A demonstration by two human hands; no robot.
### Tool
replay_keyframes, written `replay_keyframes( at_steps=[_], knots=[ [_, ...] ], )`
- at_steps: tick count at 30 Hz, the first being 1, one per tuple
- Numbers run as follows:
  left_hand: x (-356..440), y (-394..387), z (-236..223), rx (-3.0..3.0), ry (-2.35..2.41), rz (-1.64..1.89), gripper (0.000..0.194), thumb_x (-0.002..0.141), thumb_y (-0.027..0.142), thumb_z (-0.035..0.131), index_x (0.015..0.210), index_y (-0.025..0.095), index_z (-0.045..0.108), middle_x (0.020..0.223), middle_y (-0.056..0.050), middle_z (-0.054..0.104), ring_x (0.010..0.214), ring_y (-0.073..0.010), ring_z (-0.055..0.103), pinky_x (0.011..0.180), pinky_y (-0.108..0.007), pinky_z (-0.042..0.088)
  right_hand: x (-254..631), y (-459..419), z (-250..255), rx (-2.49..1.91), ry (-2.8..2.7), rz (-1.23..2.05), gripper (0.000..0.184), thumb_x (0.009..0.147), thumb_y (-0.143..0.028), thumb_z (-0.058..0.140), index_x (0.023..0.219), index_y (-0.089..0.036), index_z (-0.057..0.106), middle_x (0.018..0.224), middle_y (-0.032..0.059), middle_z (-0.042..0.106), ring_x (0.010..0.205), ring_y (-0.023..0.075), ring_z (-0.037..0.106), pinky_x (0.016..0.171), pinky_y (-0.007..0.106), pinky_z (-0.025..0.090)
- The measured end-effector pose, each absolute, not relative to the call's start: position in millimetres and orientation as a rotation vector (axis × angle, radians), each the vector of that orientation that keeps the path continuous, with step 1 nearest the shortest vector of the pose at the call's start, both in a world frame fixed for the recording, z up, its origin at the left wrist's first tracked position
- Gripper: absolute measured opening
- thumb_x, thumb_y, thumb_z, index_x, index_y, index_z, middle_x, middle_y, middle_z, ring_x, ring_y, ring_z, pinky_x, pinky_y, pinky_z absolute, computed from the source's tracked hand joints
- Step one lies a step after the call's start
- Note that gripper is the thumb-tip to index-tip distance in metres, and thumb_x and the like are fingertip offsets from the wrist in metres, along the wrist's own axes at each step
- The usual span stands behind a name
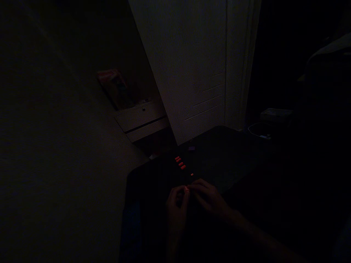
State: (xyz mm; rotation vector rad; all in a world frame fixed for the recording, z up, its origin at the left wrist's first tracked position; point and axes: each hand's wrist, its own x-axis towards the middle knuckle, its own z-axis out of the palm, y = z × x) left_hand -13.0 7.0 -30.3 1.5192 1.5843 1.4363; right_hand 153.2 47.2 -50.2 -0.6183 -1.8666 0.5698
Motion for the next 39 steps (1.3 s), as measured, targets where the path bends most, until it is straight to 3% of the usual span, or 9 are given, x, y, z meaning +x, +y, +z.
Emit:
replay_keyframes(
  at_steps=[4, 18, 25, 29, 35, 39],
  knots=[
    [-11.6, 5.9, -29.0, 1.454, 1.598, 1.394, 0.032, 0.090, 0.049, 0.068, 0.098, 0.018, 0.072, 0.092, -0.009, 0.077, 0.082, -0.0238, 0.074, 0.073, -0.034, 0.058, 152.7, 46.5, -49.1, -0.672, -1.841, 0.563, 0.028, 0.098, -0.013, 0.058, 0.119, -0.026, 0.071, 0.108, 0.0074, 0.066, 0.097, 0.0201, 0.068, 0.083, 0.032, 0.058],
    [-14.1, 8.5, -33.4, 1.526, 1.596, 1.414, 0.017, 0.080, 0.032, 0.075, 0.091, 0.019, 0.072, 0.087, -0.004, 0.072, 0.072, -0.0184, 0.068, 0.066, -0.029, 0.055, 151.4, 47.7, -49.1, -0.698, -1.834, 0.688, 0.023, 0.099, -0.019, 0.060, 0.120, -0.024, 0.070, 0.106, 0.0064, 0.075, 0.097, 0.0210, 0.072, 0.086, 0.033, 0.057],
    [-11.1, 5.6, -27.2, 1.539, 1.625, 1.356, 0.024, 0.086, 0.042, 0.072, 0.089, 0.019, 0.075, 0.085, -0.005, 0.074, 0.078, -0.0211, 0.070, 0.072, -0.031, 0.055, 153.6, 49.1, -47.1, -0.704, -1.794, 0.739, 0.025, 0.100, -0.017, 0.055, 0.119, -0.024, 0.070, 0.106, 0.0065, 0.075, 0.097, 0.0207, 0.072, 0.086, 0.034, 0.057],
    [-11.3, 4.6, -24.0, 1.569, 1.630, 1.343, 0.029, 0.090, 0.047, 0.066, 0.087, 0.020, 0.076, 0.085, -0.006, 0.076, 0.081, -0.0231, 0.071, 0.075, -0.033, 0.055, 155.9, 46.7, -41.6, -0.669, -1.834, 0.753, 0.031, 0.095, -0.017, 0.062, 0.125, -0.025, 0.068, 0.111, 0.0073, 0.069, 0.095, 0.0196, 0.069, 0.083, 0.032, 0.057],
    [-14.4, 5.2, -25.0, 1.570, 1.657, 1.296, 0.046, 0.096, 0.053, 0.051, 0.075, 0.019, 0.073, 0.073, -0.007, 0.073, 0.071, -0.0235, 0.069, 0.068, -0.033, 0.052, 156.8, 43.3, -37.2, -0.687, -1.891, 0.782, 0.040, 0.090, -0.016, 0.067, 0.129, -0.026, 0.066, 0.115, 0.0065, 0.064, 0.084, 0.0156, 0.066, 0.076, 0.030, 0.056],
    [-12.7, 6.0, -26.3, 1.528, 1.648, 1.351, 0.035, 0.091, 0.051, 0.061, 0.085, 0.019, 0.073, 0.082, -0.007, 0.075, 0.077, -0.0237, 0.071, 0.071, -0.034, 0.054, 156.7, 44.6, -40.3, -0.707, -1.885, 0.799, 0.040, 0.090, -0.016, 0.066, 0.128, -0.026, 0.066, 0.114, 0.0060, 0.064, 0.082, 0.0153, 0.065, 0.074, 0.030, 0.056]
  ],
)
